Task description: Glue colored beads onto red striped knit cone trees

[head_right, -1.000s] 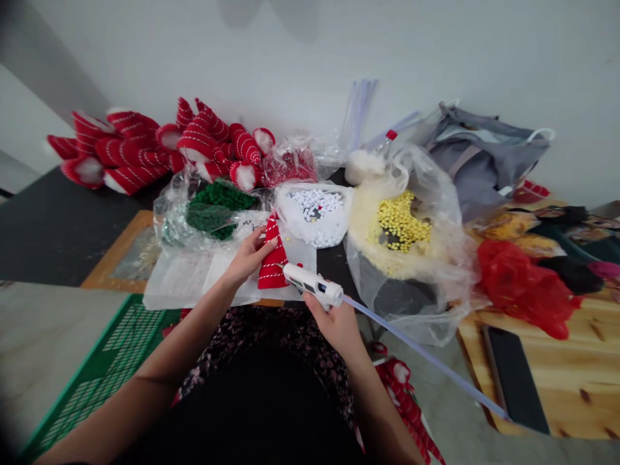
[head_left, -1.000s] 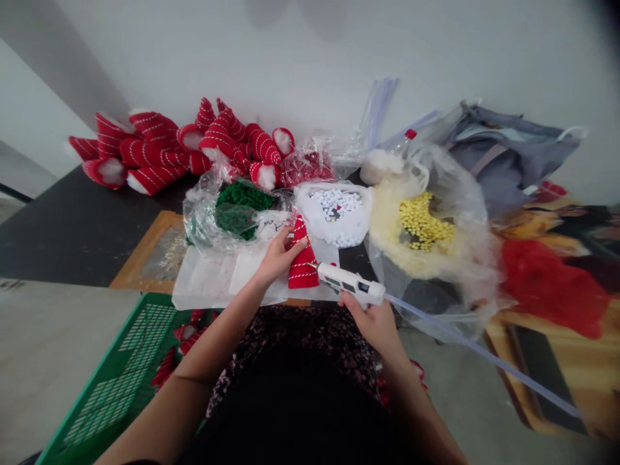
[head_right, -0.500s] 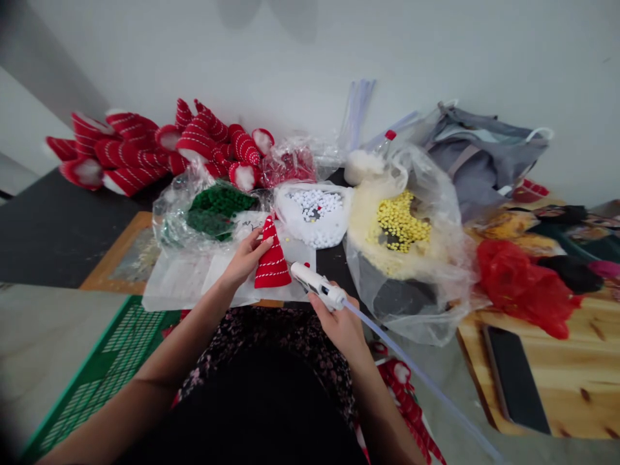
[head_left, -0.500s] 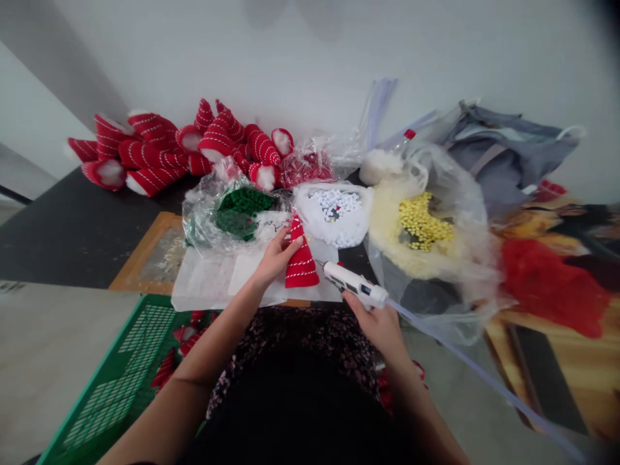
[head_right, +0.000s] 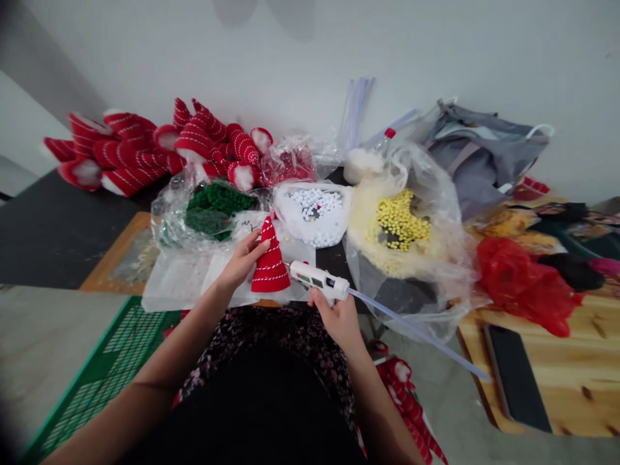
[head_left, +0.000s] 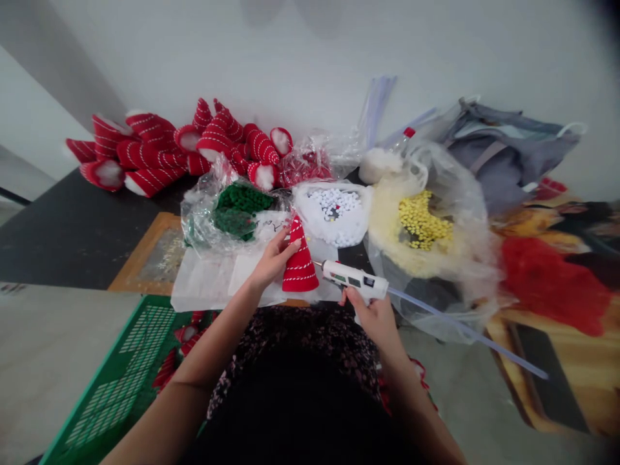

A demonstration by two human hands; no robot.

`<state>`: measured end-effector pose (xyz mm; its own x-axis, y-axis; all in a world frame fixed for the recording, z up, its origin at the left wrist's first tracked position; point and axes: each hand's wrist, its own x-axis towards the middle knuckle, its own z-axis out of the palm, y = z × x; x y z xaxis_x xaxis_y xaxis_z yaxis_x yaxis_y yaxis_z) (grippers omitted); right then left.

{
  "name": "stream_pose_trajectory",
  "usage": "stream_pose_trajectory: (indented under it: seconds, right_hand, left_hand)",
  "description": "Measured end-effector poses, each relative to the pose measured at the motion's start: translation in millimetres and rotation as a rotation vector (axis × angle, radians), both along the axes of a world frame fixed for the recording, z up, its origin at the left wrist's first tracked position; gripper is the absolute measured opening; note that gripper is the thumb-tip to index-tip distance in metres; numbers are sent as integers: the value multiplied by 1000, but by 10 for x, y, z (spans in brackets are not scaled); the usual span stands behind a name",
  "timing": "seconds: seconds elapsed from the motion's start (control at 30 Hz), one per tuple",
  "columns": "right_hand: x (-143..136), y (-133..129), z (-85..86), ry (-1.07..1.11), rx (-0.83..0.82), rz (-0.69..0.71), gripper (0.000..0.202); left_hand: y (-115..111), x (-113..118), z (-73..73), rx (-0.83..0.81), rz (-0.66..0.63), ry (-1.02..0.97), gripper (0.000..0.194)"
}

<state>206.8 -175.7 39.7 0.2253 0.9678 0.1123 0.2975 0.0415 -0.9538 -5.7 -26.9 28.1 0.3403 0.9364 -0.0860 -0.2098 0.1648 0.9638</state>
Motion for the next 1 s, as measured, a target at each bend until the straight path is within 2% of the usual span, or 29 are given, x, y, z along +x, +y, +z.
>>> stream_pose_trajectory:
  seconds: [0.17,0.33,0.5,0.63,0.73,1.0]
  right_hand:
    - [33,-1,-90,-99,27,-16,50]
    - [103,-69,-161,-432,69,-115,43]
    - [65,-185,-22,-559,161,-32,39]
    - [-5,-217,140,-656,173,86,33]
    - [-38,-202,216,-698,188,111,34]
    - [-15,-168,227,-778,234,131,37]
  left_hand:
    - [18,-2,-38,25,-15,-33,59]
    - [52,18,-61,14,-15,-40,61]
    - [77,99,-71,66,14,46,56]
    - [81,149,-90,144,60,221,52]
    - [72,167,-82,211,96,368,50]
    - [45,210,-29,326,148,561,46]
